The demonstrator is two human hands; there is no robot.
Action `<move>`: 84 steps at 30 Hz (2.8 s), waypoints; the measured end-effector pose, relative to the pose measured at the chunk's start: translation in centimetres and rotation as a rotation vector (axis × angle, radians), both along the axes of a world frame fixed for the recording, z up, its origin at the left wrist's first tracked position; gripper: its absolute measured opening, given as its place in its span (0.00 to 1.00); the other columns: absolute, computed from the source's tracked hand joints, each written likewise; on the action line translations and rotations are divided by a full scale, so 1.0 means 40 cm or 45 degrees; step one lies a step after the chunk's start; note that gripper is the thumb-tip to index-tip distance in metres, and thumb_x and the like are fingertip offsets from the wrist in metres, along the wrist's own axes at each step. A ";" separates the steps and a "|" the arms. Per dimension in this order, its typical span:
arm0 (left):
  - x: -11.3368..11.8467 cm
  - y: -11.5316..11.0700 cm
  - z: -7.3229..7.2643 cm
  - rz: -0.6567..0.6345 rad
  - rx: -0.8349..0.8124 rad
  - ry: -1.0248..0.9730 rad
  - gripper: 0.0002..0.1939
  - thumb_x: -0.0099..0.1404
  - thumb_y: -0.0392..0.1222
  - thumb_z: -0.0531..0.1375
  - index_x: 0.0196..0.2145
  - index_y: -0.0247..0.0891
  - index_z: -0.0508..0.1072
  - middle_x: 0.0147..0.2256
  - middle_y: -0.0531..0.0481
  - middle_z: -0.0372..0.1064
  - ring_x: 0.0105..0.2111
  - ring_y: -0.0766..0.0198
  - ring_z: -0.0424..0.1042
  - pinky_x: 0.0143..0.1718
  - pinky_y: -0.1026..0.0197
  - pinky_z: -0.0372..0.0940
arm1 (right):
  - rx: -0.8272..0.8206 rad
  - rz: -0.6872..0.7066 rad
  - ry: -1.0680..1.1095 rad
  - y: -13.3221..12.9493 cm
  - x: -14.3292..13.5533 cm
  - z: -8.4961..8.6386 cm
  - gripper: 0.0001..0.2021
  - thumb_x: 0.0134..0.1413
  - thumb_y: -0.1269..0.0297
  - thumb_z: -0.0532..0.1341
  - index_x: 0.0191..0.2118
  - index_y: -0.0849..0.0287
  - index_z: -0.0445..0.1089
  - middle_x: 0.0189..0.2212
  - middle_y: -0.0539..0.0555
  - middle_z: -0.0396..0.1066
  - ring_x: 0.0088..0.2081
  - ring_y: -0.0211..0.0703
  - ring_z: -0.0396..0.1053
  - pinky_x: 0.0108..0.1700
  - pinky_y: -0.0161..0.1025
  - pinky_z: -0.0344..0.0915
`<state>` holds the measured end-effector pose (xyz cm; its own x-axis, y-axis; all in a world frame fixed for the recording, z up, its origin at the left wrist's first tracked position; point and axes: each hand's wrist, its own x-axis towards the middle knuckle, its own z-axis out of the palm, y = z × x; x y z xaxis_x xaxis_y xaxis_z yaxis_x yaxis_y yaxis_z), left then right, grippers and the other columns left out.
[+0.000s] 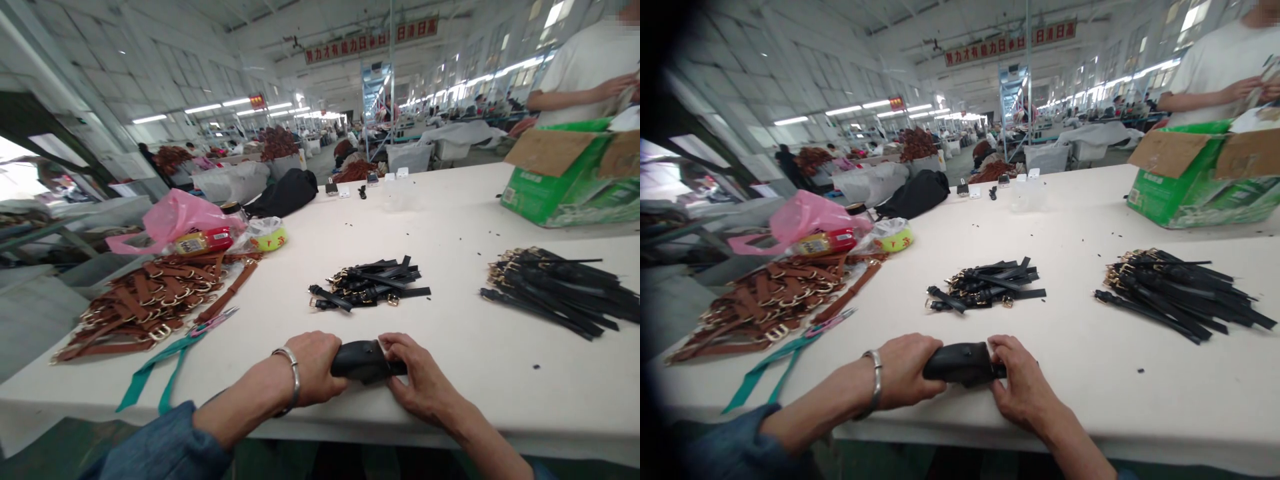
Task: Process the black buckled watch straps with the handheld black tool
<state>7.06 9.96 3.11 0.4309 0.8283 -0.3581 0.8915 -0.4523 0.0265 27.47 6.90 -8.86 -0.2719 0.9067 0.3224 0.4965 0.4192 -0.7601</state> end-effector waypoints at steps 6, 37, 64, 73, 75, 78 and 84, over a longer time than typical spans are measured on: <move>-0.041 0.030 0.017 0.084 -0.254 -0.075 0.16 0.49 0.53 0.54 0.31 0.41 0.70 0.23 0.52 0.70 0.22 0.64 0.69 0.22 0.66 0.58 | -0.023 0.017 0.002 -0.004 0.006 0.008 0.13 0.36 0.77 0.55 0.32 0.57 0.64 0.46 0.55 0.61 0.48 0.45 0.60 0.50 0.43 0.57; -0.013 -0.024 -0.001 0.063 0.036 -0.018 0.16 0.48 0.52 0.54 0.31 0.41 0.70 0.30 0.46 0.71 0.31 0.55 0.69 0.29 0.59 0.62 | -0.029 0.005 -0.019 -0.002 -0.001 0.007 0.13 0.35 0.78 0.55 0.31 0.57 0.63 0.45 0.55 0.62 0.47 0.46 0.60 0.50 0.44 0.58; -0.152 -0.086 0.024 0.303 -0.078 -0.140 0.13 0.50 0.51 0.55 0.31 0.43 0.70 0.28 0.51 0.70 0.29 0.60 0.68 0.28 0.64 0.59 | 0.245 0.190 -0.310 -0.024 -0.013 0.036 0.06 0.50 0.74 0.54 0.29 0.57 0.66 0.32 0.54 0.70 0.35 0.43 0.65 0.37 0.41 0.60; -0.094 -0.104 0.001 0.225 -0.074 -0.029 0.14 0.51 0.51 0.53 0.33 0.43 0.69 0.31 0.47 0.70 0.33 0.56 0.68 0.32 0.59 0.61 | 0.075 0.244 -0.090 -0.023 -0.005 0.032 0.06 0.49 0.73 0.56 0.28 0.56 0.67 0.29 0.52 0.69 0.36 0.42 0.64 0.36 0.39 0.62; -0.072 -0.101 0.003 0.212 -0.065 -0.041 0.14 0.52 0.51 0.52 0.34 0.43 0.68 0.32 0.47 0.70 0.33 0.55 0.69 0.32 0.58 0.61 | 0.064 0.237 -0.092 -0.020 -0.004 0.029 0.06 0.49 0.73 0.56 0.28 0.56 0.67 0.29 0.52 0.69 0.35 0.42 0.64 0.36 0.39 0.62; -0.067 -0.101 0.014 0.222 -0.106 -0.059 0.15 0.53 0.52 0.52 0.35 0.43 0.68 0.33 0.47 0.70 0.35 0.55 0.69 0.33 0.58 0.61 | 0.064 0.236 -0.090 -0.018 -0.002 0.026 0.05 0.48 0.73 0.57 0.29 0.56 0.68 0.30 0.52 0.70 0.35 0.42 0.64 0.36 0.39 0.62; -0.107 -0.116 0.038 0.209 -0.143 0.081 0.14 0.51 0.50 0.53 0.34 0.43 0.69 0.33 0.45 0.70 0.35 0.54 0.68 0.36 0.55 0.61 | 0.059 0.229 -0.078 -0.015 -0.002 0.022 0.05 0.47 0.72 0.58 0.30 0.55 0.69 0.30 0.52 0.71 0.35 0.42 0.65 0.35 0.40 0.62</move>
<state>2.77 5.31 4.62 0.2672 0.8387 -0.4745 0.9543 -0.2986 0.0096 27.37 6.28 -7.97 -0.4484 0.8263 0.3409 0.4550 0.5393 -0.7086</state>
